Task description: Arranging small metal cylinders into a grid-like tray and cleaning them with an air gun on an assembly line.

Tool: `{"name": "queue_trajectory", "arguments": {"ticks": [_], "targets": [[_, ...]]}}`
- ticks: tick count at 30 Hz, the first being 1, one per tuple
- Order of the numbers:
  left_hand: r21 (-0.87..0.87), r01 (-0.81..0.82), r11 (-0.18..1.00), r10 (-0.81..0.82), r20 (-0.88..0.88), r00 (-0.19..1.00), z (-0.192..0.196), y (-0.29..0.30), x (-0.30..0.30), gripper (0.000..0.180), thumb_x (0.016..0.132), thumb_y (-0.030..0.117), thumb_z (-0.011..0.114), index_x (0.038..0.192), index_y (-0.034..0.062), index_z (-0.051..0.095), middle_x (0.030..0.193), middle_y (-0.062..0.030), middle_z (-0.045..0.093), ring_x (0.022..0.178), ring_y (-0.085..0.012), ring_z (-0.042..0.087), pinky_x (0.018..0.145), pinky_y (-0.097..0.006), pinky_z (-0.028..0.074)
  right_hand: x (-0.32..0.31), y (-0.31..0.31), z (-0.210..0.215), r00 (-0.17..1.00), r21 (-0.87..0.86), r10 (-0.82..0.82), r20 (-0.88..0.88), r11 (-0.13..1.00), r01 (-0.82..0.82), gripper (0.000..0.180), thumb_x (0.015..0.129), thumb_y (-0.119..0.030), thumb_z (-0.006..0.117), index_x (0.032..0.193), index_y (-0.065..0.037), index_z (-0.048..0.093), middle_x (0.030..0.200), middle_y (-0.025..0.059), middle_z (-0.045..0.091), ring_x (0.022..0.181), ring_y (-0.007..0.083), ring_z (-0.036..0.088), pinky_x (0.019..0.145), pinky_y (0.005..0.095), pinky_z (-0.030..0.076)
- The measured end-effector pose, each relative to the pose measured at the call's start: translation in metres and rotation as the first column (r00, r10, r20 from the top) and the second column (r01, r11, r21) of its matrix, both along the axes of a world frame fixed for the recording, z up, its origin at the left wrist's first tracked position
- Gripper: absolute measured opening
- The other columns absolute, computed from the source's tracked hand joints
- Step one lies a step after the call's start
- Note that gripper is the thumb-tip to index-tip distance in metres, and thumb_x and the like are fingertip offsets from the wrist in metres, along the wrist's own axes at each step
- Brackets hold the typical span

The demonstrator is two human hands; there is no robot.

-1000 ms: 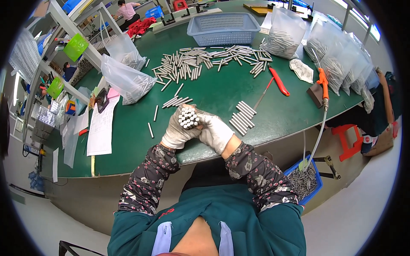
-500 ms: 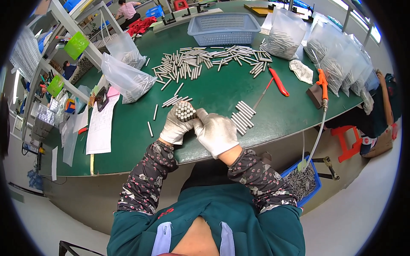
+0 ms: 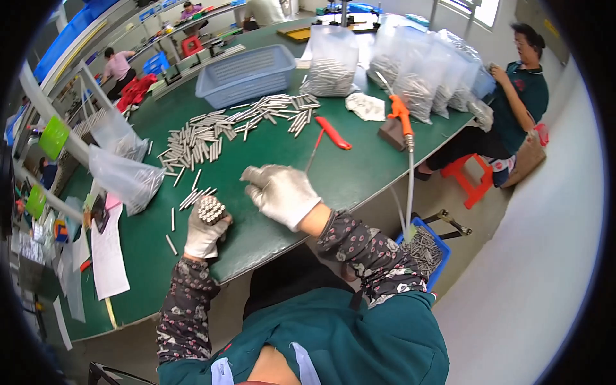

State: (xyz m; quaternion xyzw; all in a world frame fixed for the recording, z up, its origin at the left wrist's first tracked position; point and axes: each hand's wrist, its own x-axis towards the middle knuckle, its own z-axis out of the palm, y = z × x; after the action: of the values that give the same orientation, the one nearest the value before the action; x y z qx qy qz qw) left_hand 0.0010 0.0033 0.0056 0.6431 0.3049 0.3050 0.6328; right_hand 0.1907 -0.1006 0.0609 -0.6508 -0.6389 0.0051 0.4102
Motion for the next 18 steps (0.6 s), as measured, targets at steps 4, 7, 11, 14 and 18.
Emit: {"name": "queue_trajectory", "arguments": {"ticks": [4,7,11,14,18], "targets": [[0.083,0.024,0.996,-0.033,0.104,0.994,-0.004,0.0,0.003,0.043,0.068,-0.01,0.064,0.103,0.0044,0.045,0.083,-0.0003,0.057,0.074,-0.0081,0.058,0.067,-0.021,0.049,0.082,-0.008,-0.012,0.907,-0.029,-0.386,0.172,0.918,0.396,0.02,0.079,-0.018,0.05,0.093,-0.013,0.062,0.085,0.0129,0.063,0.077,0.0299,0.061,0.067,0.0394,0.049],[0.139,0.019,0.99,-0.034,0.109,0.993,-0.008,0.002,0.005,0.042,0.067,-0.011,0.064,0.102,0.0044,0.045,0.084,0.0005,0.056,0.076,-0.0074,0.057,0.068,-0.02,0.048,0.117,-0.008,-0.016,0.759,-0.088,-0.531,0.378,0.795,0.6,0.018,0.078,-0.017,0.052,0.093,-0.014,0.062,0.077,0.0107,0.059,0.074,0.0302,0.059,0.065,0.0407,0.047],[0.124,-0.008,0.992,-0.004,0.103,0.995,-0.008,0.002,0.005,0.042,0.067,-0.01,0.064,0.104,0.0032,0.046,0.085,0.0007,0.057,0.077,-0.0068,0.057,0.068,-0.02,0.047,0.125,0.006,-0.02,0.682,-0.1,-0.159,0.714,0.941,0.324,0.016,0.076,-0.014,0.051,0.088,-0.014,0.061,0.076,0.0072,0.057,0.078,0.0244,0.058,0.067,0.0354,0.046],[0.055,-0.051,0.997,0.049,0.044,0.998,0.004,-0.003,0.01,0.042,0.067,-0.006,0.068,0.103,0.0022,0.047,0.082,0.001,0.058,0.075,-0.0072,0.057,0.067,-0.02,0.047,0.126,0.014,-0.026,0.346,-0.166,0.095,0.934,0.969,0.182,0.008,0.073,-0.015,0.052,0.075,-0.01,0.059,0.073,0.0017,0.056,0.077,0.0171,0.057,0.065,0.03,0.043],[0.025,-0.032,0.999,0.031,0.04,0.999,0.002,0.0,0.011,0.037,0.069,-0.007,0.067,0.1,0.0046,0.049,0.083,0.0033,0.057,0.074,-0.0049,0.055,0.064,-0.019,0.046,0.136,0.019,-0.024,0.166,-0.235,0.215,0.963,0.965,0.115,0.01,0.074,-0.015,0.053,0.077,-0.009,0.06,0.073,0.0002,0.057,0.076,0.0169,0.056,0.062,0.0292,0.042]]}}
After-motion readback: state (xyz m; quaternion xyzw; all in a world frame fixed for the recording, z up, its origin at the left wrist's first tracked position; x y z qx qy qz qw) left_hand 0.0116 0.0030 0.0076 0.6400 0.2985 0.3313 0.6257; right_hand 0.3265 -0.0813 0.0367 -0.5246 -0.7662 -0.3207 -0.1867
